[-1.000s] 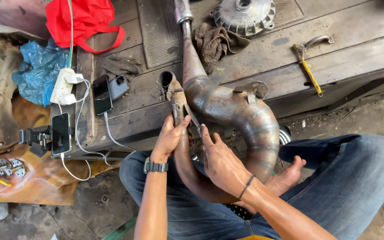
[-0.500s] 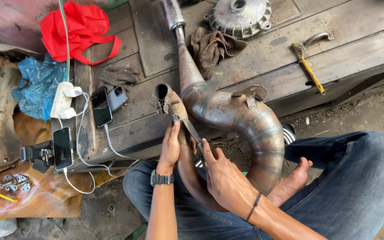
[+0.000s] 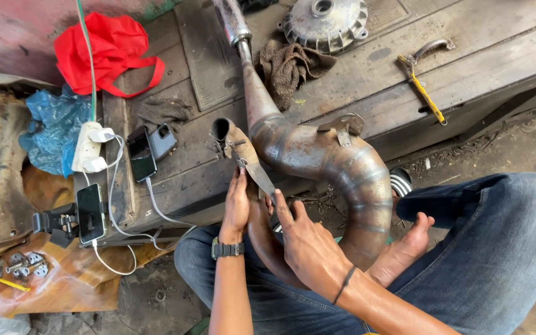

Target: A person uses a metal tool to scrape and clean the exterior of a motorcycle exhaust pipe while sitting on the floor.

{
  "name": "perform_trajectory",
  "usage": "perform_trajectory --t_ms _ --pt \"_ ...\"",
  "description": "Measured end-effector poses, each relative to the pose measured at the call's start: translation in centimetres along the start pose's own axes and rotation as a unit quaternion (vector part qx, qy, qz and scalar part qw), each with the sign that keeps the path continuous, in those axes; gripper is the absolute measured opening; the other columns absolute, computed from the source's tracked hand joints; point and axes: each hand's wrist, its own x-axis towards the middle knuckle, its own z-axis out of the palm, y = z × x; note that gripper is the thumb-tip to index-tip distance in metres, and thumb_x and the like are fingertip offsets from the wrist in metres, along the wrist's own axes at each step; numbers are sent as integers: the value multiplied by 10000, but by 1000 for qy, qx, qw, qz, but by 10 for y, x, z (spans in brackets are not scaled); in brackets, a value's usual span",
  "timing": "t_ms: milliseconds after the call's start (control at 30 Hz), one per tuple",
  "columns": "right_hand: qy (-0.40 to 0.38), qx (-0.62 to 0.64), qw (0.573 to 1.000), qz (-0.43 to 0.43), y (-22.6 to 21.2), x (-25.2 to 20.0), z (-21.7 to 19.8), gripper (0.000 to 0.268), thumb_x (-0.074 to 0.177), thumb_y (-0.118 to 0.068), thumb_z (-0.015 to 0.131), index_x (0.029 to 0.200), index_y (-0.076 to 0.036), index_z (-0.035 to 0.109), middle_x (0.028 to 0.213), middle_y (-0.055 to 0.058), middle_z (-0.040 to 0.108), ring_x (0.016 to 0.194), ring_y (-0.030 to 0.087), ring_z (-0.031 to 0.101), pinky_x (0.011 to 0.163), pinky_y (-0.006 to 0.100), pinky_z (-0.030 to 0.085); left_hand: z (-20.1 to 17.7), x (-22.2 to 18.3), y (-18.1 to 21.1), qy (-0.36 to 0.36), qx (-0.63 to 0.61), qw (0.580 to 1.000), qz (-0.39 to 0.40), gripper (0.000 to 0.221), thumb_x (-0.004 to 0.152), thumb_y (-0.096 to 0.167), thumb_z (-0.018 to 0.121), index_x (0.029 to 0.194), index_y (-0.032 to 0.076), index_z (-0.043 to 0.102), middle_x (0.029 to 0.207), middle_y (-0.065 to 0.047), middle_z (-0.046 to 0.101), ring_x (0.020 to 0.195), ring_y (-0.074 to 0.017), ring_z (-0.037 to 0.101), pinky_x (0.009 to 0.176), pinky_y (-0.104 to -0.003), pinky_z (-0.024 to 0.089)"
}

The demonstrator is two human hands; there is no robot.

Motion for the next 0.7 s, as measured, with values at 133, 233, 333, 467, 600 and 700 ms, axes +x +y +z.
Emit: perform_trajectory --t_ms 133,233,333,467,600,700 --pt "0 19 1000 -12 -2 0 -1 826 903 -12 388 1656 -136 73 1337 256 396 739 597 624 704 631 495 3 -4 1 2 -20 1000 16 701 996 437 414 1599 99 300 1697 -68 285 1558 -196 278 1241 -343 257" --pt "22 48 999 -13 -4 9 -1 867 877 47 428 1650 -115 70 1263 226 411 701 574 620 595 593 480 7 -12 18 10 2 1000 10 809 926 564 443 1584 103 345 1670 -82 352 1543 -210 325 1240 -353 271" --pt "10 40 999 -4 -1 6 1 819 922 -39 470 1649 -126 104 1218 200 446 697 553 640 625 609 485 5 -7 9 3 -19 1000 6 765 962 505 435 1600 104 302 1680 -79 327 1543 -205 316 1232 -354 286" --pt "46 65 996 -45 2 9 2 786 916 -21 440 1638 -57 130 1181 209 466 766 532 634 669 573 509 9 -8 11 7 -26 1000 1 801 937 533 458 1597 103 312 1675 -84 337 1535 -206 332 1226 -351 296" --pt "45 91 994 -49 4 4 4 720 976 -110 425 1634 -78 136 1164 197 502 775 484 618 671 569 499 5 -5 6 7 -19 1000 -2 797 943 537 444 1603 115 297 1691 -79 302 1548 -205 308 1232 -353 286" --pt "101 112 984 -100 11 19 7 710 953 -54 429 1616 -5 180 1050 234 538 727 466 595 659 548 494 11 -21 28 7 -61 998 -30 746 933 506 470 1582 140 420 1328 -114 670 1147 -214 654 961 -332 519"
